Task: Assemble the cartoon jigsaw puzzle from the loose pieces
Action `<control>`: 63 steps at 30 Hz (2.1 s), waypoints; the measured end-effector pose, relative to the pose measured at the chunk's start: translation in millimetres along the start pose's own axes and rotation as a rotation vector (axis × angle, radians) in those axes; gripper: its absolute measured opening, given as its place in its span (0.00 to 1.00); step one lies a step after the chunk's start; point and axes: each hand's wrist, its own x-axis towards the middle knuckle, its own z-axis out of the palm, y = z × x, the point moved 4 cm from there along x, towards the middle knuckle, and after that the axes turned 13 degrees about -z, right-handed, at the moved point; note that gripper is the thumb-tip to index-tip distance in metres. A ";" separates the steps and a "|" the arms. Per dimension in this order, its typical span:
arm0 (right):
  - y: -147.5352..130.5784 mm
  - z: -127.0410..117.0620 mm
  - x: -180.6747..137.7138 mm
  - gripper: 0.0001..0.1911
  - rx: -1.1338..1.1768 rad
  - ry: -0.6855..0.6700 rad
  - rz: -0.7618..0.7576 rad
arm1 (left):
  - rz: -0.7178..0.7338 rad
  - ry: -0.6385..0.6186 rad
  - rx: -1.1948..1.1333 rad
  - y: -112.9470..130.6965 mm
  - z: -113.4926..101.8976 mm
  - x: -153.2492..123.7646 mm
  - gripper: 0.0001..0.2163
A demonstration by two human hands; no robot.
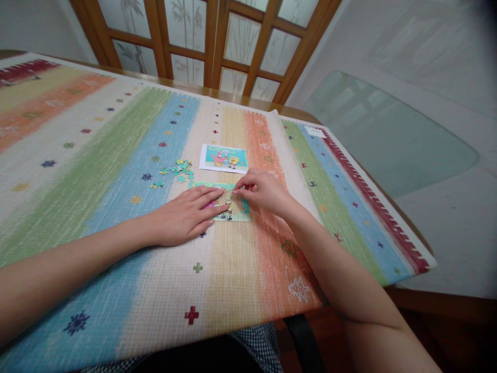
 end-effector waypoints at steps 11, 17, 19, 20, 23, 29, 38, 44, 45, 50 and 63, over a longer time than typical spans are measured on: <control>-11.2 12.0 1.3 0.04 -0.119 -0.092 -0.081 | 0.005 -0.001 -0.029 -0.1 -0.2 0.1 0.22; -16.0 15.3 3.0 0.05 -0.145 -0.098 -0.092 | -0.006 -0.018 0.016 0.7 -1.0 -0.2 0.23; -17.1 17.2 4.0 0.06 -0.147 -0.099 -0.077 | -0.009 -0.020 0.018 0.7 -1.0 -0.4 0.23; -17.3 17.8 4.6 0.06 -0.147 -0.100 -0.071 | -0.010 -0.019 0.015 0.6 -1.0 -0.4 0.23; -16.7 18.6 5.8 0.06 -0.124 -0.106 -0.066 | -0.016 0.000 0.011 0.2 -1.0 -0.7 0.23; -12.8 17.6 5.8 0.05 -0.062 -0.096 -0.041 | -0.030 0.008 0.008 0.0 -1.8 -0.8 0.24; -14.1 11.4 3.3 0.06 -0.074 -0.146 -0.027 | -0.026 0.005 0.028 -0.4 -0.8 -0.4 0.24; -14.2 3.6 -4.7 0.04 0.021 -0.201 -0.069 | -0.059 0.028 -0.013 -1.6 -3.6 -2.3 0.25; -15.5 4.1 -5.4 0.03 0.041 -0.214 -0.087 | -0.065 0.031 -0.021 -1.8 -4.1 -2.6 0.25; -21.1 10.6 -5.0 0.03 0.043 -0.257 -0.121 | -0.075 0.040 -0.036 -1.9 -4.7 -3.1 0.25; -21.3 13.6 -5.9 0.03 0.037 -0.226 -0.146 | -0.090 0.038 -0.030 -1.8 -4.7 -3.2 0.26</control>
